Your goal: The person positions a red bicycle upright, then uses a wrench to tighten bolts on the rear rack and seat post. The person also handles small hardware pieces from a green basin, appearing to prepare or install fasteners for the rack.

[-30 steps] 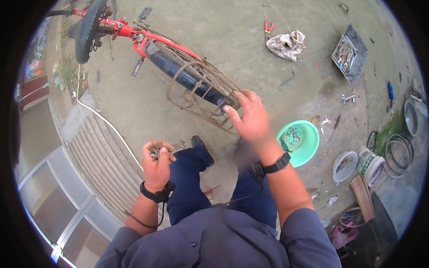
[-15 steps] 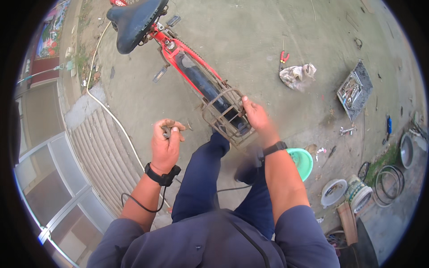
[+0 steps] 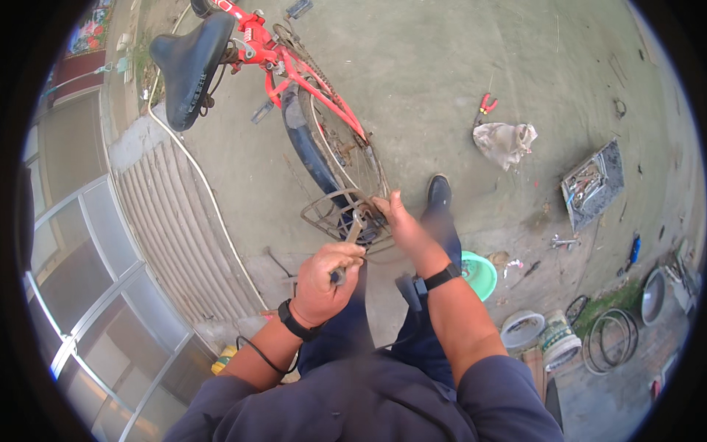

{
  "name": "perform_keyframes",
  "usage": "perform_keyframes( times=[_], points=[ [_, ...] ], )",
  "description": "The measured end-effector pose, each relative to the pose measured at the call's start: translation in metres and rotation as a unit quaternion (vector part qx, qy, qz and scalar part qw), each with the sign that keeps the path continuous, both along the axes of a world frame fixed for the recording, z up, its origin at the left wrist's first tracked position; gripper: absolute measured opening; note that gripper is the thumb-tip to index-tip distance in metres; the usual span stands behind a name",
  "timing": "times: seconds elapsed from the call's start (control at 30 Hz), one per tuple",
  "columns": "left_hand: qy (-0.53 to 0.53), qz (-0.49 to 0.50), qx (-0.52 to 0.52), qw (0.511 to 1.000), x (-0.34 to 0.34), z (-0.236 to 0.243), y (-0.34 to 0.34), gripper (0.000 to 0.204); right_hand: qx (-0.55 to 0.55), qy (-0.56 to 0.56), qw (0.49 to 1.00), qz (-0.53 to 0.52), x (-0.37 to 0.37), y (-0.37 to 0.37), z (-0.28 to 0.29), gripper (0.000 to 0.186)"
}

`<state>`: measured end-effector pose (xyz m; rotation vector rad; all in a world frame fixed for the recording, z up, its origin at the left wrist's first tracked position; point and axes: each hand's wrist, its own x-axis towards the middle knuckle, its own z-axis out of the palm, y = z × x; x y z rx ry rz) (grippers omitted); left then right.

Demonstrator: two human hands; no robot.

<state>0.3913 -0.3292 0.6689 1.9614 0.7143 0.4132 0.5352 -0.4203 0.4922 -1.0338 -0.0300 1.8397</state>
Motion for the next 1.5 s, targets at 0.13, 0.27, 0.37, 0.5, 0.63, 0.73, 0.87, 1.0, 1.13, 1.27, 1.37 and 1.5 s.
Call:
perform_keyframes(
  times=[0.13,0.27,0.37,0.5,0.63,0.73,0.87,1.0,1.13,1.27,1.37,1.5],
  points=[
    [0.019,-0.056,0.033,0.998,0.055,-0.042,0.038,0.029,-0.008,0.108,0.994,-0.012,0.043,0.032,-0.008,0.099],
    [0.07,-0.135,0.029,0.988,0.054,-0.067,0.053,0.015,-0.053,0.089,0.994,-0.022,0.038,0.048,0.007,0.069],
    [0.084,-0.188,0.011,0.978,0.032,-0.074,0.054,0.014,-0.134,0.02,0.99,-0.038,0.017,0.058,0.017,0.031],
    [0.113,-0.233,0.017,0.966,0.009,-0.072,0.071,0.018,-0.16,-0.039,0.986,-0.019,0.006,0.065,0.022,0.028],
    [0.116,-0.158,0.059,0.979,0.001,-0.064,0.107,0.029,-0.123,-0.08,0.988,-0.038,0.01,0.07,0.013,0.027],
    [0.128,-0.082,0.07,0.986,0.007,-0.059,0.117,0.035,-0.133,-0.048,0.989,-0.049,0.011,0.072,0.006,0.031],
    [0.155,-0.018,0.125,0.98,0.017,-0.059,0.121,0.032,-0.16,-0.02,0.985,-0.058,0.013,0.074,0.008,0.032],
    [0.236,-0.036,0.112,0.965,0.012,-0.073,0.137,0.033,-0.175,0.014,0.98,-0.089,0.016,0.076,0.017,0.029],
    [0.239,-0.063,0.06,0.967,0.003,-0.099,0.142,0.019,-0.187,-0.002,0.976,-0.108,0.021,0.073,0.014,0.029],
    [0.221,-0.035,0.078,0.972,0.006,-0.129,0.128,0.016,-0.236,0.069,0.958,-0.144,0.051,0.062,-0.019,0.027],
    [0.224,-0.023,0.074,0.971,0.008,-0.152,0.127,0.015,-0.223,-0.058,0.971,-0.061,0.087,0.065,-0.072,0.028],
    [0.234,-0.018,0.061,0.97,0.006,-0.175,0.131,0.012,-0.194,-0.285,0.932,0.111,0.106,0.089,-0.158,0.038]
  ],
)
